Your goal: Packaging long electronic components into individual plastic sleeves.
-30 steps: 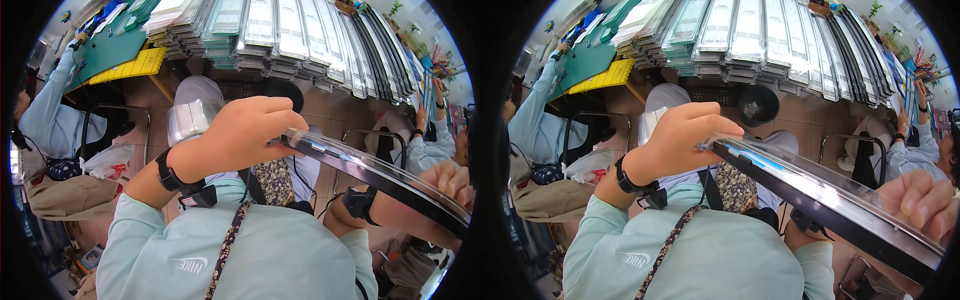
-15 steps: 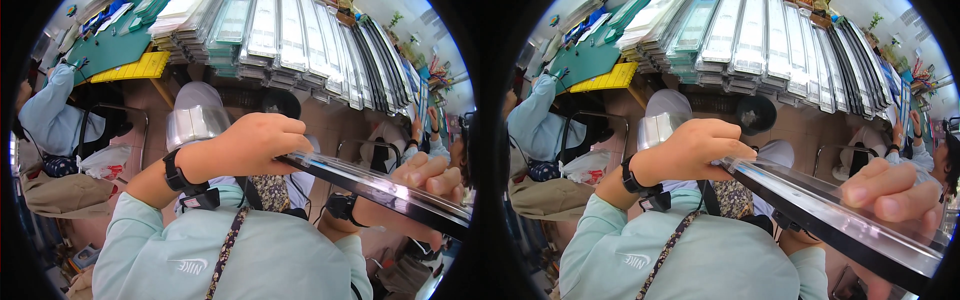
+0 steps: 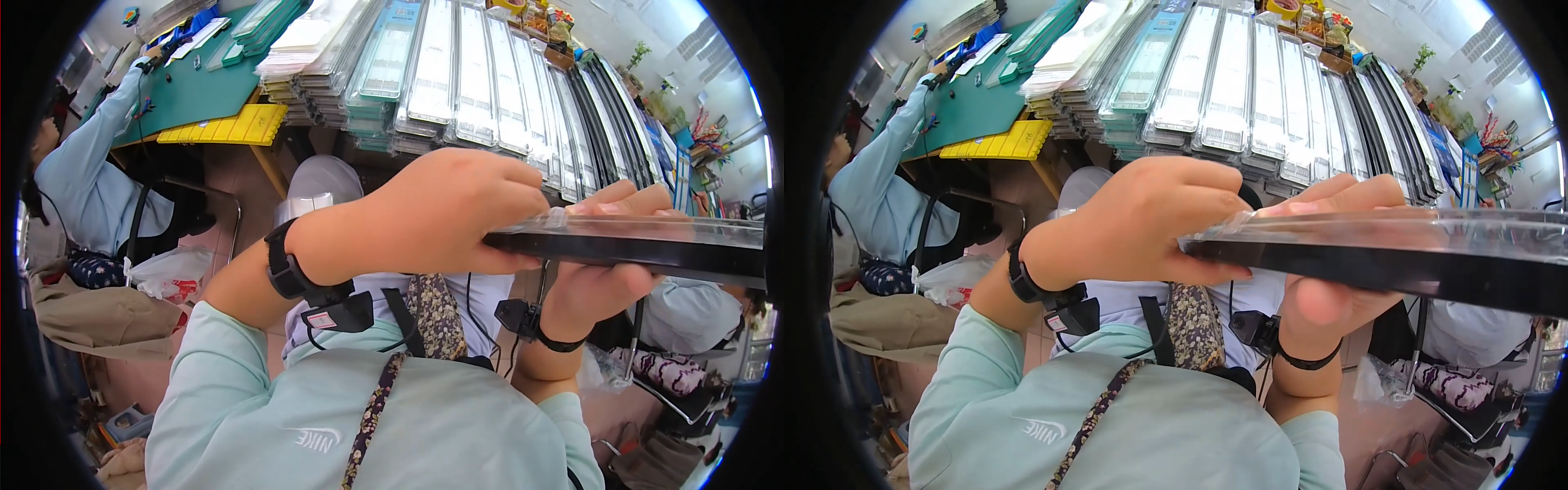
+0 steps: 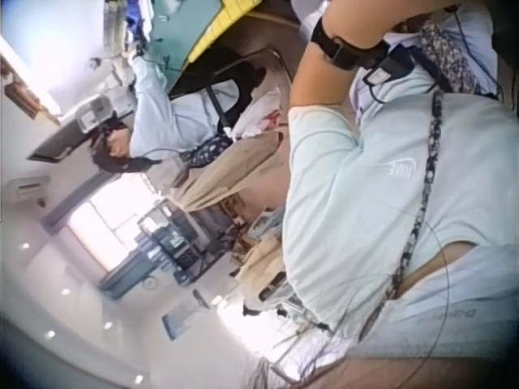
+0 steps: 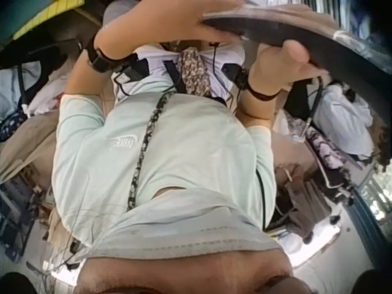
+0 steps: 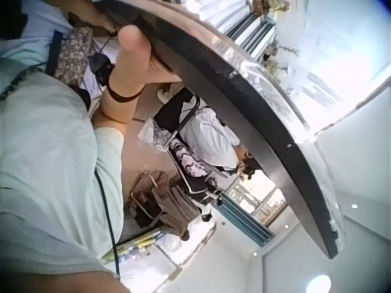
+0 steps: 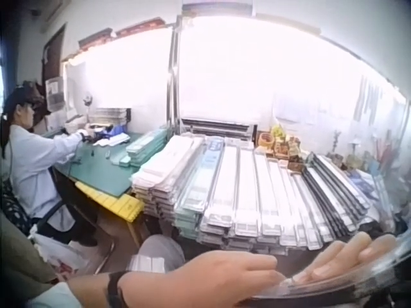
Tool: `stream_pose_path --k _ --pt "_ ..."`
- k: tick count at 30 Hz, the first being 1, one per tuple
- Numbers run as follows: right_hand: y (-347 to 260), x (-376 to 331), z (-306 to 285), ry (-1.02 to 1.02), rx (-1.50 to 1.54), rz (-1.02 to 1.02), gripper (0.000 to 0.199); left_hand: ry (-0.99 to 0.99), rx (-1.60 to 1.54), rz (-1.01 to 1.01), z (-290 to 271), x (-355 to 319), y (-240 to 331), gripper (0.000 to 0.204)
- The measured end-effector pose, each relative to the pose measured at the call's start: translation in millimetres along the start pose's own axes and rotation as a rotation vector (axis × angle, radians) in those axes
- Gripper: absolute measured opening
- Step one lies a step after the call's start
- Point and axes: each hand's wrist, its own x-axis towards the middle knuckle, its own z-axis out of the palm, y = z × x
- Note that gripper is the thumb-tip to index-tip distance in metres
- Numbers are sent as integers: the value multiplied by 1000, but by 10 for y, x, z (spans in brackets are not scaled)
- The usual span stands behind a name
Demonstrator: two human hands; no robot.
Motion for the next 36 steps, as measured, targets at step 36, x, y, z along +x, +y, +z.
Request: stream_pose_path --k 36 --pt "-1062 255 -402 422 147 -35 55 -237 -22 -150 -207 -174 -122 52"
